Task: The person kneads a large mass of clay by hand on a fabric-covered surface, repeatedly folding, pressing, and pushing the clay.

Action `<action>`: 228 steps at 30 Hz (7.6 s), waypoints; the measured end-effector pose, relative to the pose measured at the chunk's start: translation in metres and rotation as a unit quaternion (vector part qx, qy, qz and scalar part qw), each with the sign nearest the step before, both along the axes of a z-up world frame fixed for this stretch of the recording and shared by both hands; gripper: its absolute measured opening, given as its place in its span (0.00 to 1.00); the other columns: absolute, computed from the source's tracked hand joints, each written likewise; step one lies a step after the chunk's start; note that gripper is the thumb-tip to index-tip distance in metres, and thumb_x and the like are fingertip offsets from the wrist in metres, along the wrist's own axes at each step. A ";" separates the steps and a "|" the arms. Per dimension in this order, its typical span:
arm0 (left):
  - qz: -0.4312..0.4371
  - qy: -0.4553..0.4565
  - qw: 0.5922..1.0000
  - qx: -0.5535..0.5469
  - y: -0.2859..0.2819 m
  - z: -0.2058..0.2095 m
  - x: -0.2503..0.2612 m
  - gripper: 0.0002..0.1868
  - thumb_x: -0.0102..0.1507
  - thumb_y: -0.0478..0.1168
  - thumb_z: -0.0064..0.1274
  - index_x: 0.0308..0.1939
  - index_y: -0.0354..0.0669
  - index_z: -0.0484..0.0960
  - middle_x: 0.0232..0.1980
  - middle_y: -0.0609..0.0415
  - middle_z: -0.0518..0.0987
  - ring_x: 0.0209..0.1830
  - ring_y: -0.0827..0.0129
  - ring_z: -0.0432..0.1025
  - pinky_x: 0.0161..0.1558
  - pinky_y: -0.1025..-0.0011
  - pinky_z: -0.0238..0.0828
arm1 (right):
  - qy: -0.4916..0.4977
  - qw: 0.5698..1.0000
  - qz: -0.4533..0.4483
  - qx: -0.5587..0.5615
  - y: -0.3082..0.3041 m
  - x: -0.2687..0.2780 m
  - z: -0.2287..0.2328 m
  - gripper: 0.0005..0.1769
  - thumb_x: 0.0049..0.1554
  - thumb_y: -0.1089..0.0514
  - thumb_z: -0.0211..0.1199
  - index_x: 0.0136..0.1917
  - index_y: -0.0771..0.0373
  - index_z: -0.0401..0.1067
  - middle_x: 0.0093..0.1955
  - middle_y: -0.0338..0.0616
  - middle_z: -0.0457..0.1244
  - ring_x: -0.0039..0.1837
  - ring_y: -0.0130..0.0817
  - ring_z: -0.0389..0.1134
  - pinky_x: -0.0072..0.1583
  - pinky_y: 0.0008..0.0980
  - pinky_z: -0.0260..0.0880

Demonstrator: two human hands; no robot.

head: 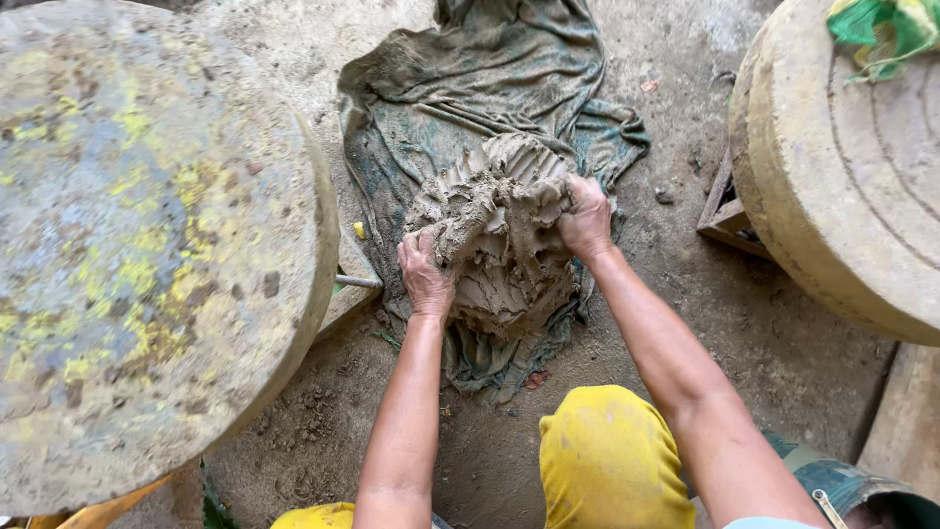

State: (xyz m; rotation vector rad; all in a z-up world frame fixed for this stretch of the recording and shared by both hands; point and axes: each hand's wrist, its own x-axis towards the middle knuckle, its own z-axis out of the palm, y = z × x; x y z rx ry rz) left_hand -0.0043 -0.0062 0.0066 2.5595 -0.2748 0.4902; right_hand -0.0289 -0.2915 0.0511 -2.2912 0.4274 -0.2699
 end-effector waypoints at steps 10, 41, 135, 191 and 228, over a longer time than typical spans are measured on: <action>-0.045 0.198 0.964 -0.173 -0.006 0.055 -0.032 0.57 0.54 0.43 0.68 0.79 0.49 0.47 0.79 0.41 0.47 0.81 0.48 0.46 0.81 0.52 0.45 | -0.200 0.949 0.125 -0.207 0.052 -0.129 0.059 0.35 0.47 0.55 0.70 0.67 0.62 0.68 0.64 0.54 0.59 0.70 0.47 0.57 0.71 0.48 0.64; -0.312 0.069 0.899 0.298 -0.120 0.147 0.007 0.29 0.50 0.42 0.66 0.54 0.49 0.76 0.54 0.51 0.76 0.59 0.57 0.67 0.63 0.49 0.60 | 0.012 0.996 0.022 0.089 0.023 -0.076 0.024 0.34 0.51 0.77 0.50 0.70 0.61 0.60 0.64 0.50 0.62 0.65 0.43 0.67 0.66 0.40 0.75; -0.217 0.023 0.922 -0.321 -0.057 0.153 -0.021 0.47 0.71 0.67 0.44 0.83 0.60 0.36 0.86 0.45 0.45 0.83 0.52 0.48 0.79 0.40 0.46 | -0.146 0.964 0.053 -0.218 0.019 -0.109 0.029 0.19 0.51 0.70 0.63 0.56 0.60 0.78 0.55 0.50 0.62 0.59 0.46 0.65 0.58 0.44 0.72; 0.037 0.012 0.986 0.164 -0.023 0.001 -0.008 0.36 0.57 0.47 0.64 0.67 0.44 0.70 0.65 0.49 0.74 0.69 0.54 0.64 0.66 0.55 0.66 | 0.419 0.804 0.416 0.078 0.063 -0.114 0.187 0.14 0.65 0.58 0.53 0.60 0.58 0.76 0.44 0.48 0.71 0.38 0.32 0.69 0.39 0.30 0.75; 0.032 -0.068 0.979 0.187 -0.022 -0.009 0.008 0.45 0.58 0.71 0.52 0.67 0.44 0.65 0.67 0.42 0.65 0.66 0.46 0.57 0.67 0.45 0.55 | 0.246 0.939 0.127 0.202 0.074 -0.170 0.074 0.08 0.55 0.57 0.69 0.37 0.59 0.72 0.40 0.47 0.70 0.47 0.35 0.75 0.51 0.37 0.80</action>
